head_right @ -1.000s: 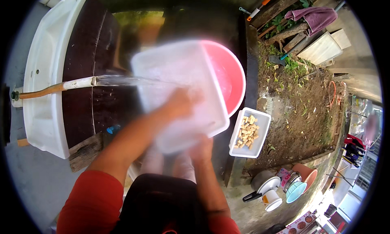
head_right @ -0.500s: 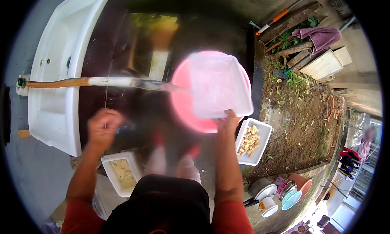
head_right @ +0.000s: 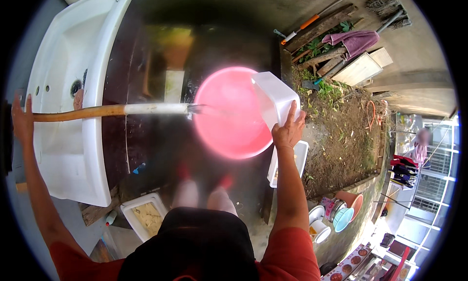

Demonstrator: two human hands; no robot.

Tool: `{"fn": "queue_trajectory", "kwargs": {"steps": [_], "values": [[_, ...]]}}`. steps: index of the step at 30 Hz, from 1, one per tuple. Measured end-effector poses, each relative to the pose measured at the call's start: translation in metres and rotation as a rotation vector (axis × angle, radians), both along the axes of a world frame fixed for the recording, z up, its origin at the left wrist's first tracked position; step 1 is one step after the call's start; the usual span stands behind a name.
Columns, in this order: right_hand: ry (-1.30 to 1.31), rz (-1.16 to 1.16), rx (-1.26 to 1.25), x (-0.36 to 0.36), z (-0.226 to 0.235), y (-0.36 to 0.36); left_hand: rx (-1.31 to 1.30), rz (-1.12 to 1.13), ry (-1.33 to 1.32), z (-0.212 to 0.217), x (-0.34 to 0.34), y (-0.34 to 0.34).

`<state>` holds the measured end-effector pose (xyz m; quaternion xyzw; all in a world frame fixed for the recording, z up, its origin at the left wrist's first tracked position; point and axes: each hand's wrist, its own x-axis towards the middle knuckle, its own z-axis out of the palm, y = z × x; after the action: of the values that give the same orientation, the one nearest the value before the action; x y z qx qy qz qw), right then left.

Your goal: The person washes various cut vegetables, including dark pieces, purple and yellow sticks, and light cubes, by rinsing them in a white container under a running tap and transferring them into a pink basin. The person then moves the containers to a metal counter.

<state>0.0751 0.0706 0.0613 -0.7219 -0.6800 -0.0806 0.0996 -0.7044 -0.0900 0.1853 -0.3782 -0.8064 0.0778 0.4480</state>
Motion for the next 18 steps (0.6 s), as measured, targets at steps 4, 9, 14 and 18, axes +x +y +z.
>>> {"fn": "queue_trajectory", "kwargs": {"steps": [4,9,14,18], "values": [[0.362,-0.249,0.082,-0.023,-0.015,-0.016,-0.023,0.066,-0.038,0.000,-0.022,0.007],[1.480,-0.610,0.001,-0.052,-0.055,-0.035,0.091,0.108,-0.434,0.010,-0.017,0.021],[2.192,-0.839,-0.338,-0.065,-0.079,-0.059,0.118,-0.012,-0.385,0.004,-0.041,0.008],[2.433,-0.863,-0.294,-0.089,-0.056,-0.070,0.239,-0.326,-0.676,0.013,0.000,0.002]]}}
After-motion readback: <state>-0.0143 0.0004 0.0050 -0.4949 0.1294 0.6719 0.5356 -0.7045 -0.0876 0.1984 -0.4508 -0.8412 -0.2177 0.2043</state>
